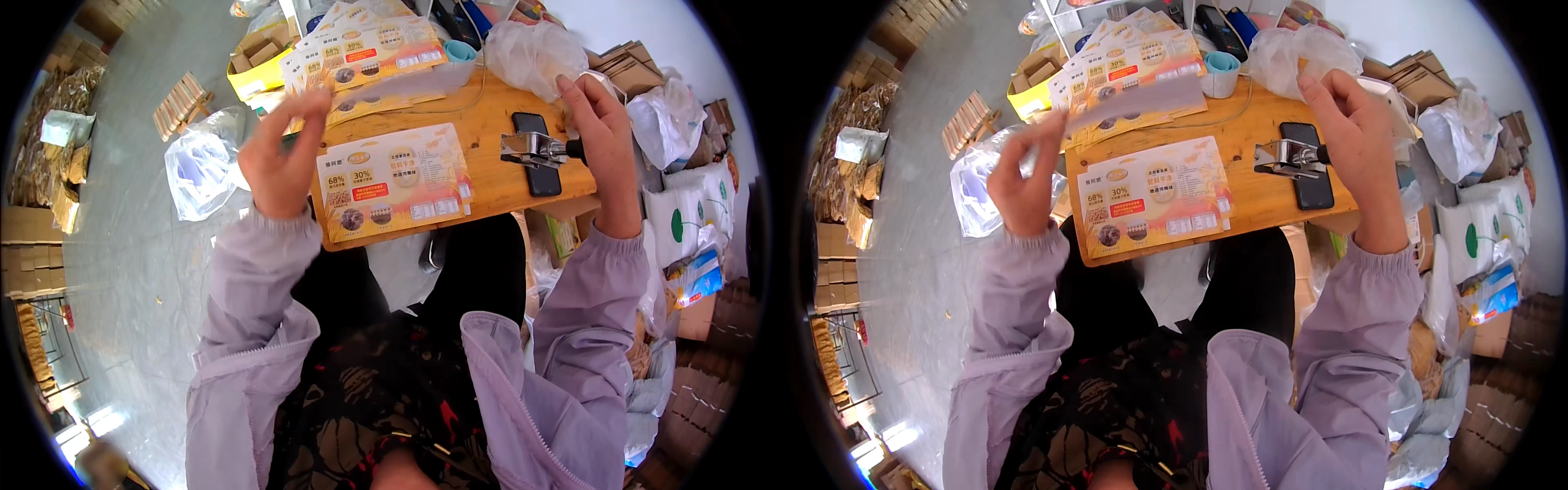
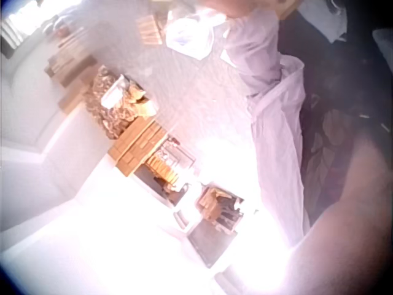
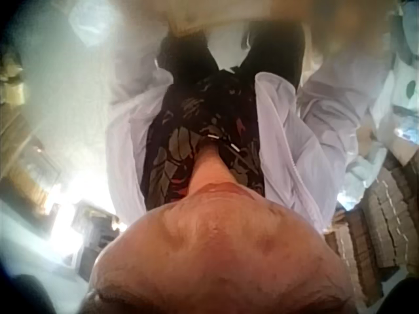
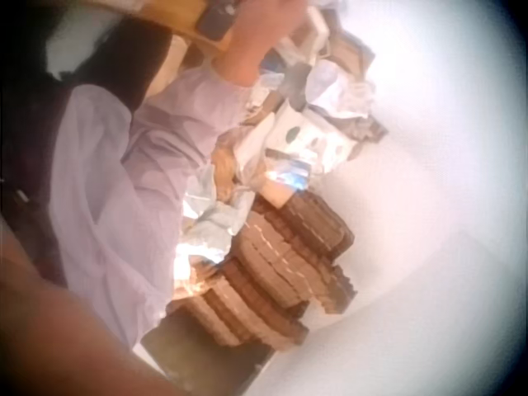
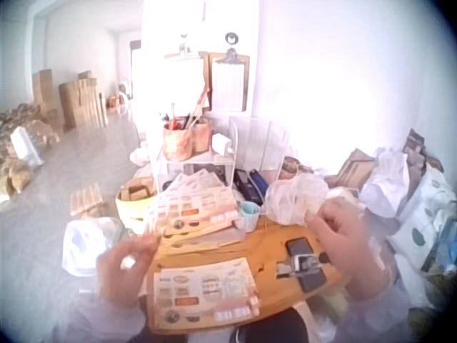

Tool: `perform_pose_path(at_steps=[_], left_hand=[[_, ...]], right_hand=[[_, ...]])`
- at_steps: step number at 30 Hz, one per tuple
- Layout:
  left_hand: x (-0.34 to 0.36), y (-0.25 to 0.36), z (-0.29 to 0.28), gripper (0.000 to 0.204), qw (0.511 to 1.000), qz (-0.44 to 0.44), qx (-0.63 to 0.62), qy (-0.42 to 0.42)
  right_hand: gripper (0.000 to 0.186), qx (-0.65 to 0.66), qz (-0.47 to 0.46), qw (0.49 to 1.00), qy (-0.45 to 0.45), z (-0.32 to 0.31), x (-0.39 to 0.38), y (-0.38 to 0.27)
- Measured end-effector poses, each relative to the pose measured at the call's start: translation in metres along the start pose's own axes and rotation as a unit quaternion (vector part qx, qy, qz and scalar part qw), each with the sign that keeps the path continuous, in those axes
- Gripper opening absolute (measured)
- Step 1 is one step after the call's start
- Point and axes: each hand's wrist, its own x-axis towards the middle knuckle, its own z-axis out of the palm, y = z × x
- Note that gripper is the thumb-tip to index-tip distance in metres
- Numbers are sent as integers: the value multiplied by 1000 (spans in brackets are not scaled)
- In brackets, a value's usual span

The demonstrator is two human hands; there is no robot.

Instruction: The person sits on the floor and uses a handheld heat sealer to seal the top of multiple small, flat, yellow food packages. They repeatedly pick up a package, align the sealer, press down to seal, and place the finished package into a pile.

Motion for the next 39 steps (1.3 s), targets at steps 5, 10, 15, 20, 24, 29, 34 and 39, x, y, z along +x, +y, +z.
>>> perform_pose_path(at_steps=[5,10,15,20,24,29,34,39], left_hand=[[66,-53,45,18,982,178,64,0],[14,-74,51,31,975,51,85,-199],[-83,-9,3,43,911,45,51,-406],[-119,-7,15,53,896,47,85,-434],[-122,-9,19,52,903,52,79,-420],[-128,-7,22,52,906,55,86,-411],[-128,-7,22,52,905,53,83,-413],[-124,-6,21,53,903,48,79,-420]], right_hand=[[37,21,3,1000,-11,10,-5,-1],[36,-14,-12,999,-44,29,-1,-8],[34,-4,-29,997,-69,76,-1,-19],[31,21,-79,991,-102,131,4,-19],[36,-74,-57,988,-122,155,6,-31],[36,-107,-58,982,-144,172,7,-37],[36,-117,-55,981,-145,179,8,-37],[36,-120,-50,980,-150,190,11,-30]])
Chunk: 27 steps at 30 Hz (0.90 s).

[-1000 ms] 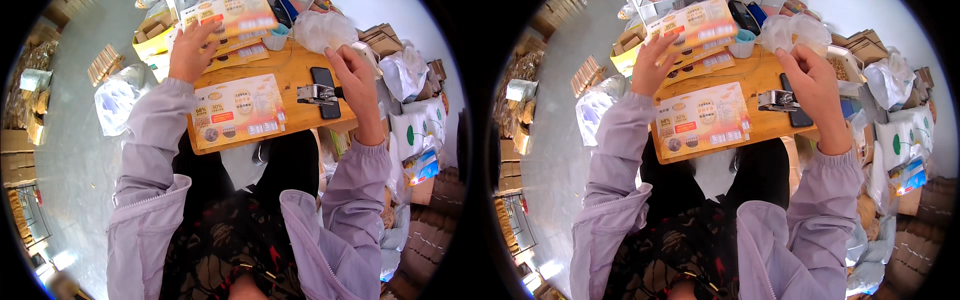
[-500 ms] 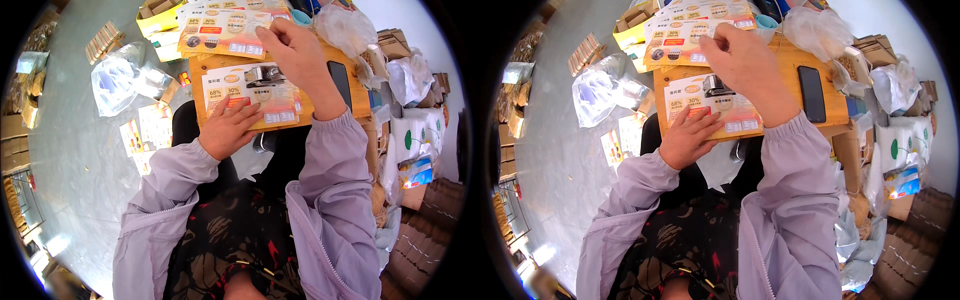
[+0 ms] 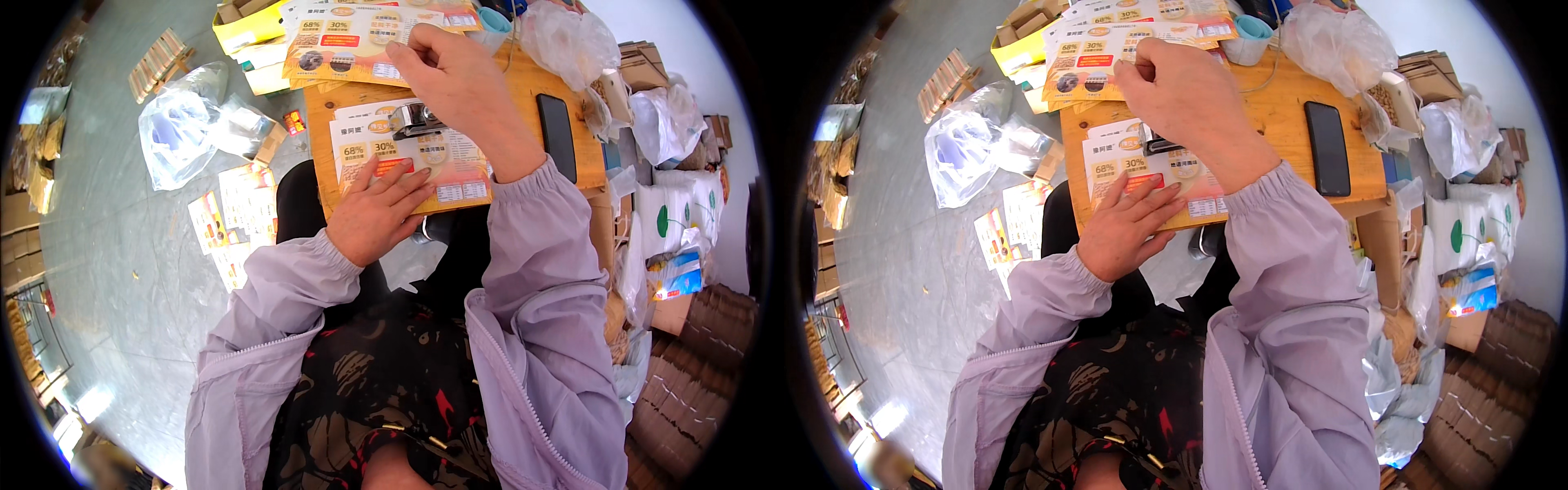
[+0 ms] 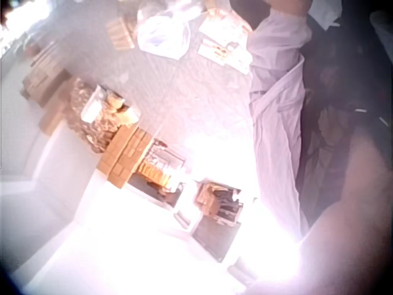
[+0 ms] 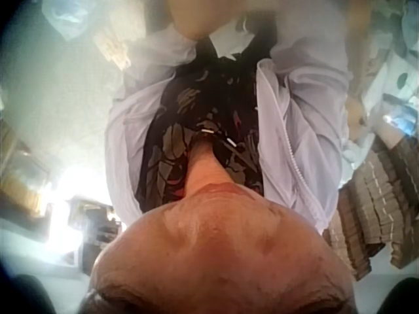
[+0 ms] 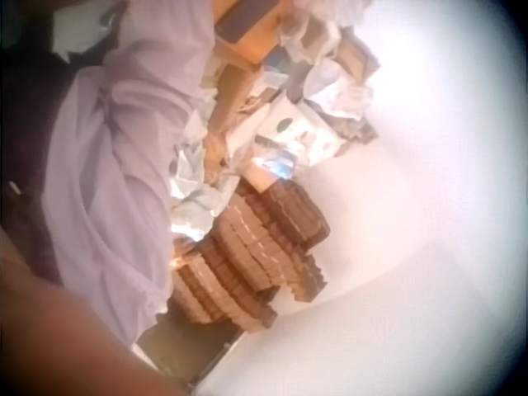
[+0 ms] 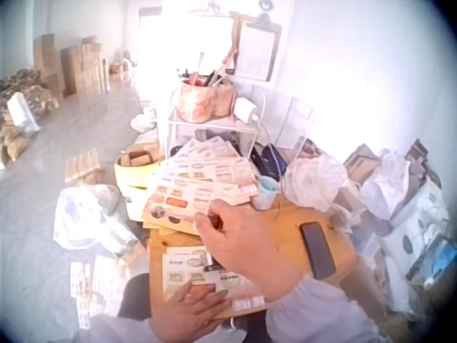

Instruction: The person sits on the floor and uses a handheld heat sealer to seal the top of multiple small, flat, yellow food packages. They repeatedly pick up a package, align the sealer, press down to seal, and place the finished package into a pile.

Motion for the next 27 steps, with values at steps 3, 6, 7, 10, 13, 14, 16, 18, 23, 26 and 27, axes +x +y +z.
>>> perform_pose_path(at_steps=[3,6,7,10,13,14,16,18,23,26,27], left_hand=[[0,0,-1,54,1000,-1,-5,-2],[0,0,-2,54,1000,0,-8,0],[-1,0,-2,55,1000,0,-7,-1],[1,0,-2,55,1000,1,-5,-3],[2,0,-2,56,1000,1,-3,-4],[2,1,-1,56,1000,0,-2,-1],[0,1,-1,55,1000,0,-6,-3],[0,2,0,55,1000,0,-10,1],[-1,1,0,55,1000,10,-4,14],[0,0,0,55,1000,11,-5,9],[0,1,-1,55,1000,11,-4,9]], right_hand=[[35,-14,8,1000,0,1,2,-2],[37,-21,-17,999,18,7,0,4],[36,-23,-19,999,11,8,0,5],[32,-27,-20,999,-6,13,0,10],[30,-28,-17,999,-12,26,-3,18],[31,-30,-20,999,-14,25,-5,14],[32,-39,-22,999,-15,24,-6,13],[32,-52,-21,998,-14,25,-4,16],[33,-61,-9,998,-25,21,-5,10],[33,-77,-10,997,-31,19,-8,10],[33,-84,-9,996,-35,15,-9,9]])
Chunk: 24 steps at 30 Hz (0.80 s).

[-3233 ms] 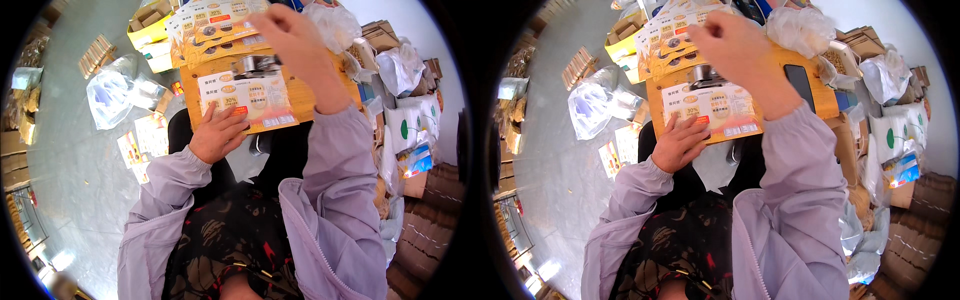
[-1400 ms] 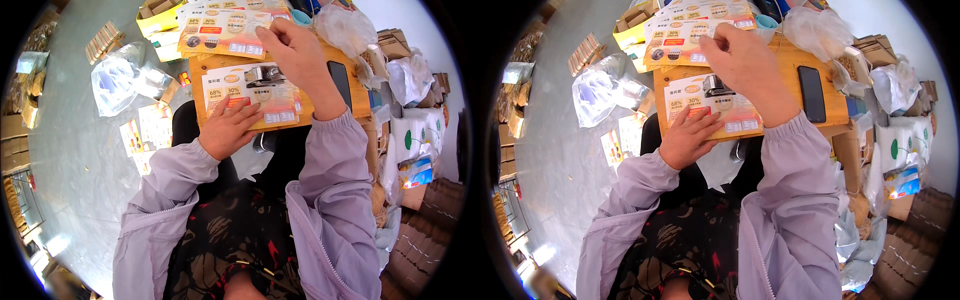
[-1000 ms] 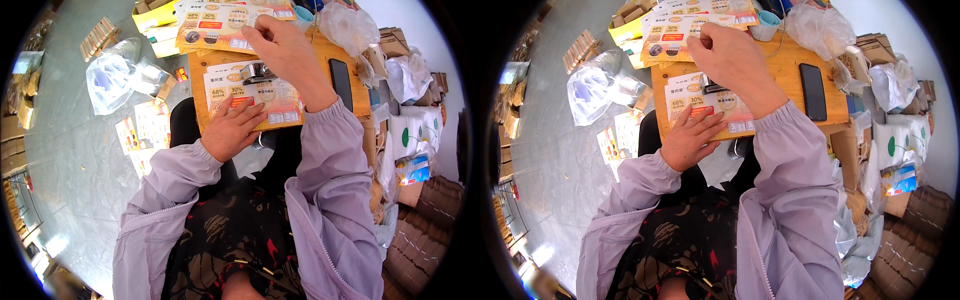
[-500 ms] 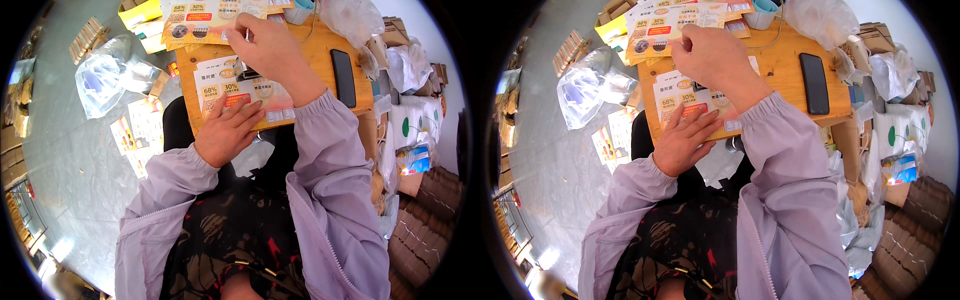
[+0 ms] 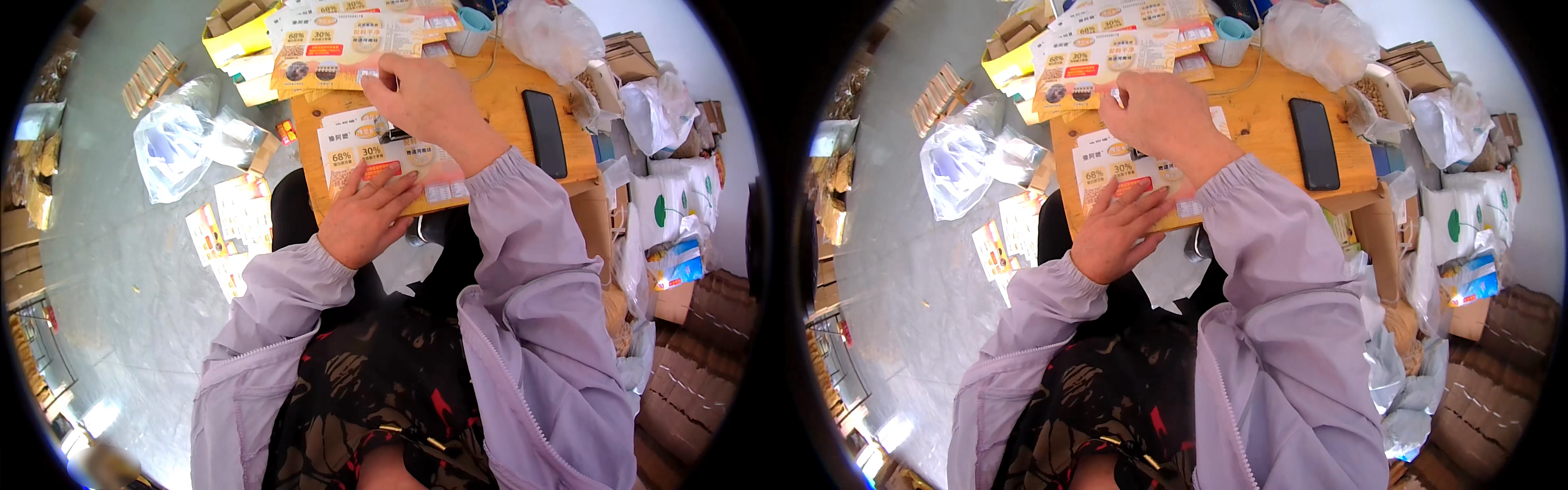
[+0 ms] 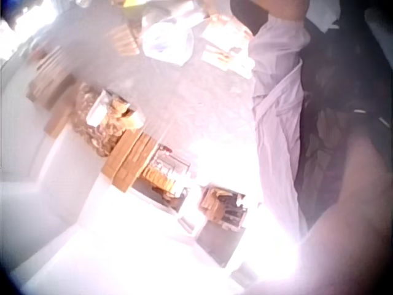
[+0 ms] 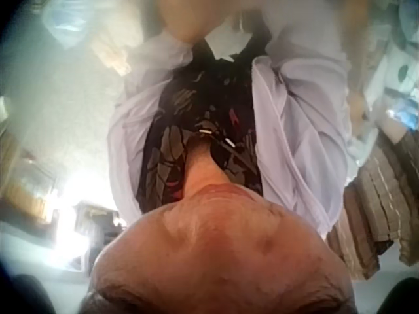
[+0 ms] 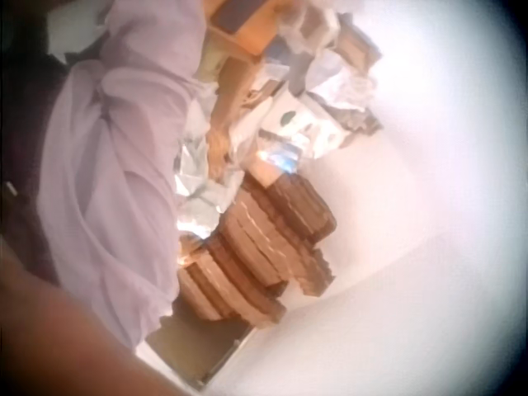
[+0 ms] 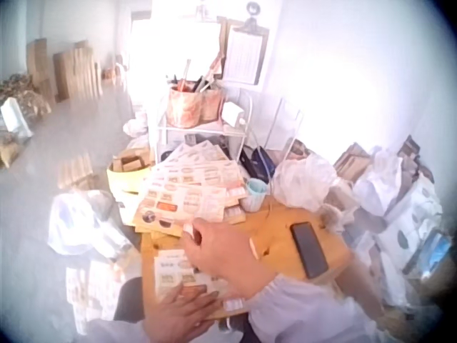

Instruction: The person sits on the floor and uses a handheld heat sealer to seal the top of multiple small, flat, yellow food packages. They repeatedly pick up a package, align the sealer, press down to seal, and place the finished package into a pile.

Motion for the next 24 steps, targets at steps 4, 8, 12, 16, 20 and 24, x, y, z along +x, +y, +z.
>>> perform_pose_path(at_steps=[4,8,12,16,20,24], left_hand=[[-1,0,0,55,1000,-6,2,1],[-6,10,-12,55,999,-28,-1,-16],[-20,3,-2,48,999,-3,31,19],[-20,4,-4,36,999,15,7,52],[-15,9,-6,28,994,-16,-51,98],[-11,21,-15,22,987,-91,-80,104]], right_hand=[[34,97,8,995,30,-36,-1,-8],[34,189,-22,977,94,-77,-20,2],[34,191,-13,974,122,-114,-42,16],[35,148,36,981,124,-131,-60,35],[38,152,50,977,142,-141,-77,57],[40,179,55,968,167,-148,-90,67]])
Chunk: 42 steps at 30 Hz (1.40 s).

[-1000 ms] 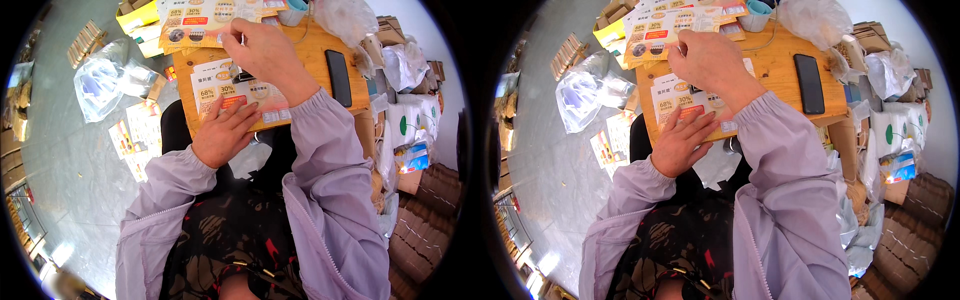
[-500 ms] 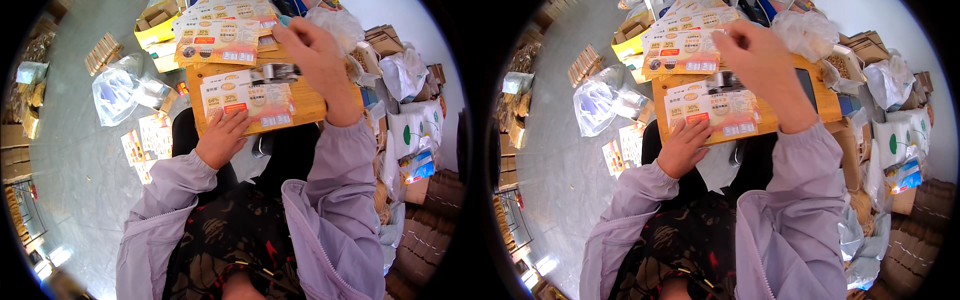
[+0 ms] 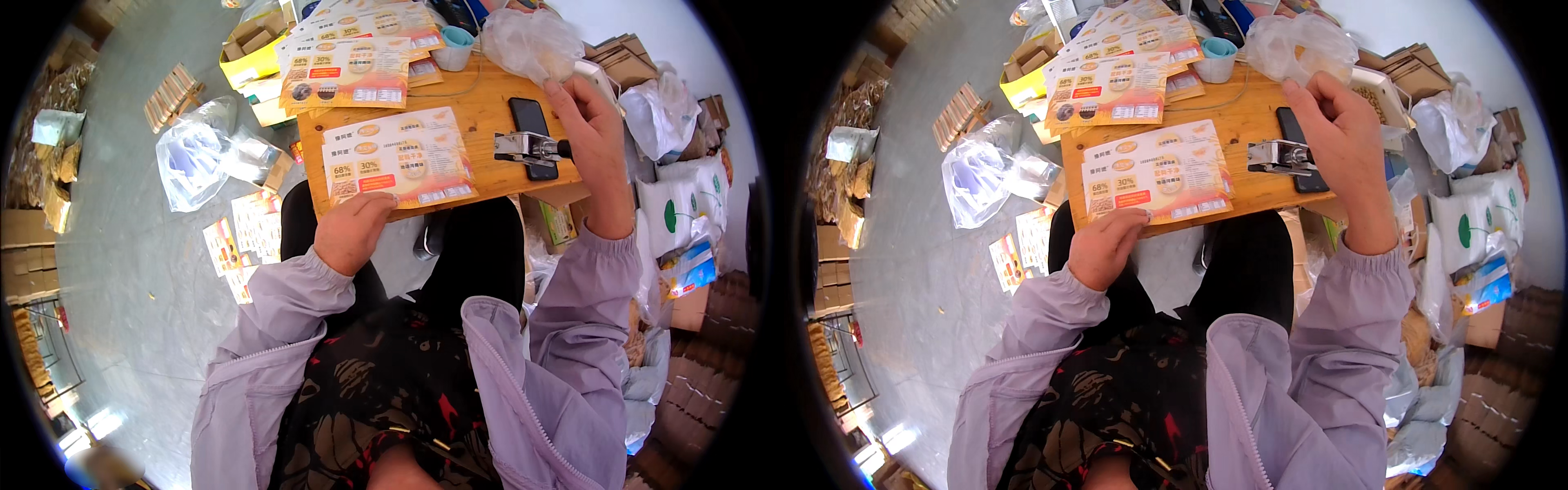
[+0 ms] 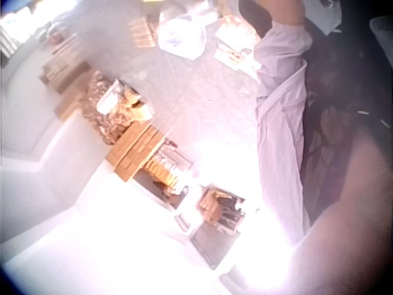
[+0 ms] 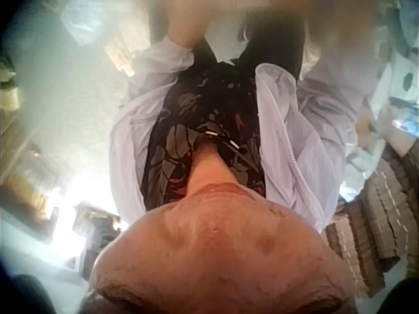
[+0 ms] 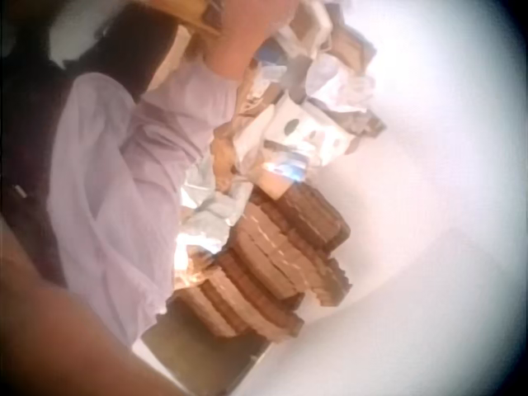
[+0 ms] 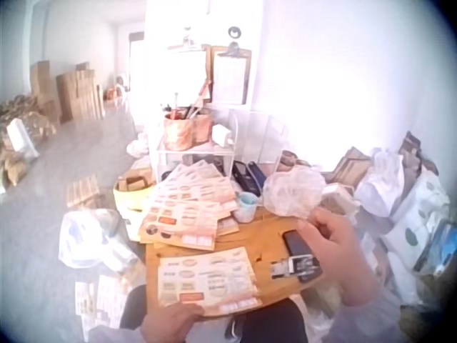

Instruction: The person sits on the floor and uses a handheld heat sealer to seal the top of multiple small, flat, yellow food packages. They repeatedly pick up a package, align the sealer, press down to seal, and place the finished package into a pile.

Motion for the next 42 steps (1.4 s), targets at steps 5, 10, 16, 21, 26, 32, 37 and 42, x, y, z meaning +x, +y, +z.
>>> perform_pose_path(at_steps=[5,10,16,21,26,32,37,42], left_hand=[[26,23,-47,19,984,-28,-85,156],[99,17,-113,19,944,26,-35,327],[184,-43,-82,21,923,188,113,317],[170,-90,-29,30,963,131,151,182],[54,-44,-8,45,986,81,132,-63],[-5,-21,7,60,983,53,129,-122],[-8,-24,12,62,983,66,124,-118],[-8,-27,14,57,982,83,135,-101]], right_hand=[[39,31,25,999,11,-13,-5,7],[36,12,16,1000,3,-15,-4,10],[30,34,22,999,-15,2,-6,11],[31,12,14,999,-33,30,-2,8],[35,-29,4,998,-59,55,10,3],[36,1,-11,997,-71,95,21,-9],[39,0,-22,995,-100,122,24,-13],[37,-28,-69,993,-96,145,23,-7]])
